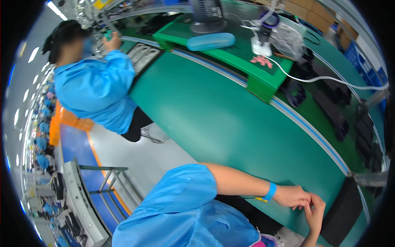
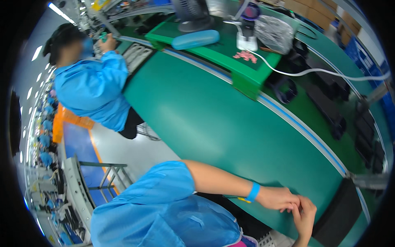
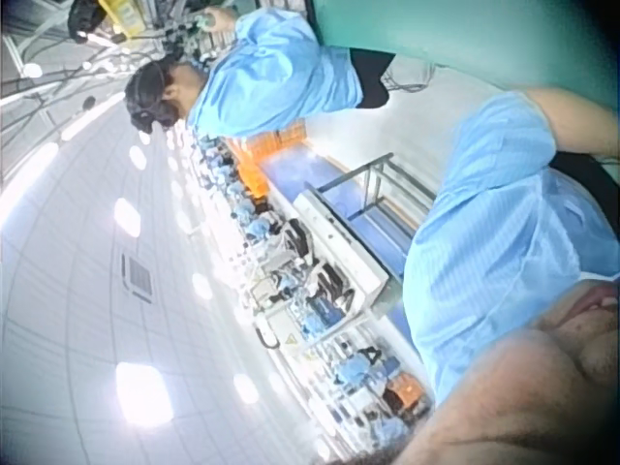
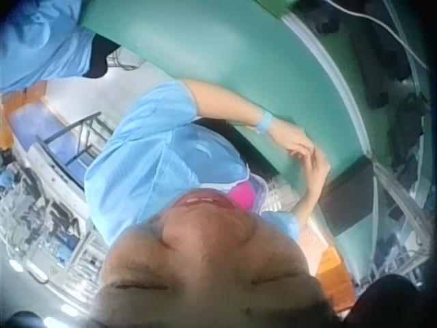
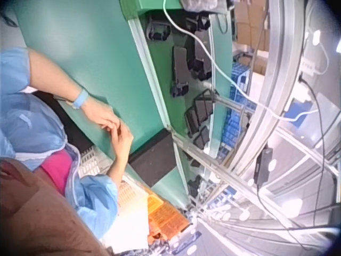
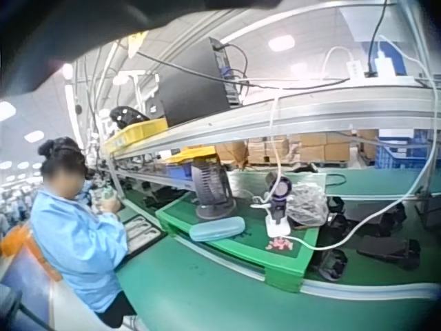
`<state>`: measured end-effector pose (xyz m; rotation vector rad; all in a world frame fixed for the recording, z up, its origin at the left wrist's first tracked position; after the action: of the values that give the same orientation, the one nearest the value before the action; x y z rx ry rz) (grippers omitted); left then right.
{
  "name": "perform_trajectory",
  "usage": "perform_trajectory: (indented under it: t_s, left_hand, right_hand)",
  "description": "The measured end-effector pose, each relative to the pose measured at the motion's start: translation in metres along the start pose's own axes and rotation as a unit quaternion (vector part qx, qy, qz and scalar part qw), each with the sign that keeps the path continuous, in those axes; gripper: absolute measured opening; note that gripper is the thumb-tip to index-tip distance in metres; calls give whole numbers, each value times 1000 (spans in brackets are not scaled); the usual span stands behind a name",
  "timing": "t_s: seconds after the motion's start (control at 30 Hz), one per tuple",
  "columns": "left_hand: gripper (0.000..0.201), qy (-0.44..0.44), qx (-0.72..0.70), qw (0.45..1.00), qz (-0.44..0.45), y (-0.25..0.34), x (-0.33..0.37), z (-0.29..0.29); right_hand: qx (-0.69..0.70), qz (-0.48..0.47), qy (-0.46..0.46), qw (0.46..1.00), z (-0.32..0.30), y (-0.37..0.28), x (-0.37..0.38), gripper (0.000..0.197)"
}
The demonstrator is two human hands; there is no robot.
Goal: Assembling handheld electronic devices on a production line.
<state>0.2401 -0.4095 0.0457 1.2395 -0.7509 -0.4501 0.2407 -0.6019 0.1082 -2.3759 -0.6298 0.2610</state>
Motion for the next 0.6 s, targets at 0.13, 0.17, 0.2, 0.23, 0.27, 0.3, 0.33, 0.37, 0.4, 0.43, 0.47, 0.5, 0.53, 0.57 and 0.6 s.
perform_trajectory:
  t_s: [0.13, 0.17, 0.2, 0.23, 0.27, 0.3, 0.33, 0.37, 0.4, 0.43, 0.47, 0.5, 0.53, 0.57, 0.6]
  left_hand:
    - [18, -4, -21, 1000, 11, 1, -1, 1]
    - [18, -7, -19, 1000, 12, 2, -2, 0]
    - [18, -7, -17, 1000, 7, 3, -2, -1]
    - [18, -4, -15, 1000, 4, 2, -2, -1]
    - [18, -4, -25, 1000, 2, -1, -1, 1]
    - [18, -3, -34, 999, 1, -2, -1, 1]
    - [18, -1, -32, 999, -1, -2, -1, 1]
    - [18, 0, -28, 1000, -1, -3, -2, 2]
    - [18, -1, -25, 1000, -1, -2, 0, 2]
    - [18, 0, -25, 1000, -2, 0, 0, 2]
    - [18, 0, -27, 1000, -5, 1, 0, 2]
    - [17, 0, -30, 1000, -8, 2, -1, 1]
    - [17, 1, -31, 999, -8, 2, 0, 1]
    - [16, 0, -31, 1000, -2, 2, 0, 2]
    - [16, -1, -31, 999, 6, 1, 0, 1]
  right_hand:
    - [9, 37, -23, 999, 2, 2, 0, 22]
    - [12, 26, -19, 999, 4, 3, 1, 22]
    - [15, 17, -13, 1000, 5, 4, 2, 22]
    - [19, 14, -15, 1000, 5, 7, 1, 22]
    - [8, 13, -15, 1000, 5, 10, 0, 21]
    - [-3, 11, -15, 1000, 4, 9, 3, 21]
    - [-1, 9, -16, 1000, 0, 6, 4, 21]
    - [-26, 45, -59, 997, -6, 3, 3, 23]
    - [-52, 83, -101, 990, -10, 0, 3, 26]
    - [-51, 83, -102, 990, -9, -1, 3, 26]
    - [-49, 63, -82, 993, -9, -1, 3, 25]
    - [-46, 43, -63, 996, -9, -1, 3, 25]
    - [-46, 43, -64, 996, -9, -3, 3, 25]
    - [-40, 51, -71, 995, -9, -4, 3, 24]
    - [-36, 58, -77, 995, -9, -4, 3, 24]
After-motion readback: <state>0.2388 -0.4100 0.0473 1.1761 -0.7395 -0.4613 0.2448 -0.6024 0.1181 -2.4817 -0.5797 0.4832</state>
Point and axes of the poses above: each hand's wrist, its own x-axis towards the middle knuckle, its own z-axis out of the palm, y = z × x, the point moved 1 cm from there along x, towards the middle knuckle, and after that the axes turned 4 degrees about z, right-handed, at the moved point
